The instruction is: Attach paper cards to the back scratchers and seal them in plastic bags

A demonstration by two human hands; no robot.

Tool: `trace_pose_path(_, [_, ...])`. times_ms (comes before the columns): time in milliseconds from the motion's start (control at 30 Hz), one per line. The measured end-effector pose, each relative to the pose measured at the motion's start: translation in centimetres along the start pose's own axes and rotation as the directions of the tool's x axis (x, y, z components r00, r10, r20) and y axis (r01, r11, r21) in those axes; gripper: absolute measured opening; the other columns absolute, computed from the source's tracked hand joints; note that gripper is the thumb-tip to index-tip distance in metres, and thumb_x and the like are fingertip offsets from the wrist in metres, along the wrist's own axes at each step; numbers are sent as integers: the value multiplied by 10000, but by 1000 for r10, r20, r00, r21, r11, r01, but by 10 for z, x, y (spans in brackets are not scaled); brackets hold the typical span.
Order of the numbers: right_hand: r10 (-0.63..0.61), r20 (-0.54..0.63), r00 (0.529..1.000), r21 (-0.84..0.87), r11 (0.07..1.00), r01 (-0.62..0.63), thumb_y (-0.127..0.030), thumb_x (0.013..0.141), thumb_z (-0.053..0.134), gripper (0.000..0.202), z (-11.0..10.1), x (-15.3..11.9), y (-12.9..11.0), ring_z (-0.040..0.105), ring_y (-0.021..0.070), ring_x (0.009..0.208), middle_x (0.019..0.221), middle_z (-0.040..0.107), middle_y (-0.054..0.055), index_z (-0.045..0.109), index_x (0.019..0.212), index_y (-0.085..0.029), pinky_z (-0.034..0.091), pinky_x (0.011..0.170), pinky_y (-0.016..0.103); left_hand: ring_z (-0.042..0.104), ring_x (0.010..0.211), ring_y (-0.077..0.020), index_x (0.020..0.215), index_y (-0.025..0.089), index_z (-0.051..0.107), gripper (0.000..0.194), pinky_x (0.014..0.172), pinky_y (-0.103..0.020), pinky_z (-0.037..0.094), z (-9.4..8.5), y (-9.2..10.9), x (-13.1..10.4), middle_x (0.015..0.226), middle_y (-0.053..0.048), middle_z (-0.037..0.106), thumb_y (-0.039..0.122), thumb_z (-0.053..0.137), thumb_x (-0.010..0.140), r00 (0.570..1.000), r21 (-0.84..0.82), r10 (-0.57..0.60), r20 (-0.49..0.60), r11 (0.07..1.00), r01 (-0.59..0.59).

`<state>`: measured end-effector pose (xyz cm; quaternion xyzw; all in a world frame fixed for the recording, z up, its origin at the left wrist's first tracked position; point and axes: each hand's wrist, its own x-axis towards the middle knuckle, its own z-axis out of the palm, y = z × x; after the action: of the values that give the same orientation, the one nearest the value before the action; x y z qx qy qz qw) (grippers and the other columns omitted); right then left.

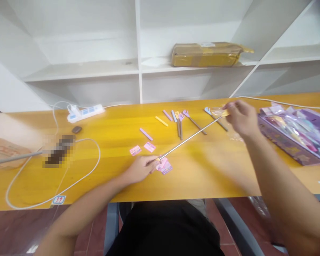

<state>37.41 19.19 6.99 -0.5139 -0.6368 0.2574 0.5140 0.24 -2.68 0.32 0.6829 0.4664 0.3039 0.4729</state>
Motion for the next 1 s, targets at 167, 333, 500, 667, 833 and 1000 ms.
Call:
trace_pose_path(167, [-62,240,969,5,998,63,-595,1028,546,421,99,-76,-13,464,134,602,676,519,5,603,913,-194,368,604,281,469,571,-113,739,205,459,438,616,-254,378,2,-11,2,632,51,490,487,465,1074,994,-56,-67,-92,997,62])
trace_pose_path(333, [-59,285,957,97,995,32,-593,1099,382,466,165,-155,-17,458,142,599,672,492,-2,598,985,-196,376,602,281,485,585,-117,724,203,462,422,621,-255,380,-1,-12,4,626,51,491,450,484,1065,994,-9,-52,-95,999,51])
trace_pose_path(500, [-23,356,934,336,936,-105,-688,1024,521,492,168,-150,-9,402,117,559,660,421,-27,572,984,-201,308,529,255,466,595,-123,720,199,489,405,617,-267,347,-4,-7,9,634,48,502,416,481,1061,991,113,-53,-122,991,67])
trace_pose_path(667, [7,543,840,593,705,-389,-677,919,702,503,173,-143,-13,238,70,478,623,289,-79,550,984,-203,160,456,225,500,672,-139,816,201,551,303,666,-278,346,-14,-1,9,709,39,555,388,511,1051,986,330,20,-163,943,36])
trace_pose_path(833, [-107,656,747,570,719,-397,-749,906,673,633,172,-149,-15,213,58,483,564,264,-75,430,727,-192,150,476,242,515,661,-135,896,204,596,276,685,-279,361,-24,4,7,716,41,597,389,491,1072,992,391,46,-115,921,3])
trace_pose_path(1000, [-136,724,677,493,788,-368,-812,951,538,710,170,-156,-15,258,66,504,532,294,-54,412,647,-182,205,506,251,502,671,-139,806,204,516,338,678,-281,351,-22,3,8,707,38,563,402,479,1077,995,424,65,-79,905,-26])
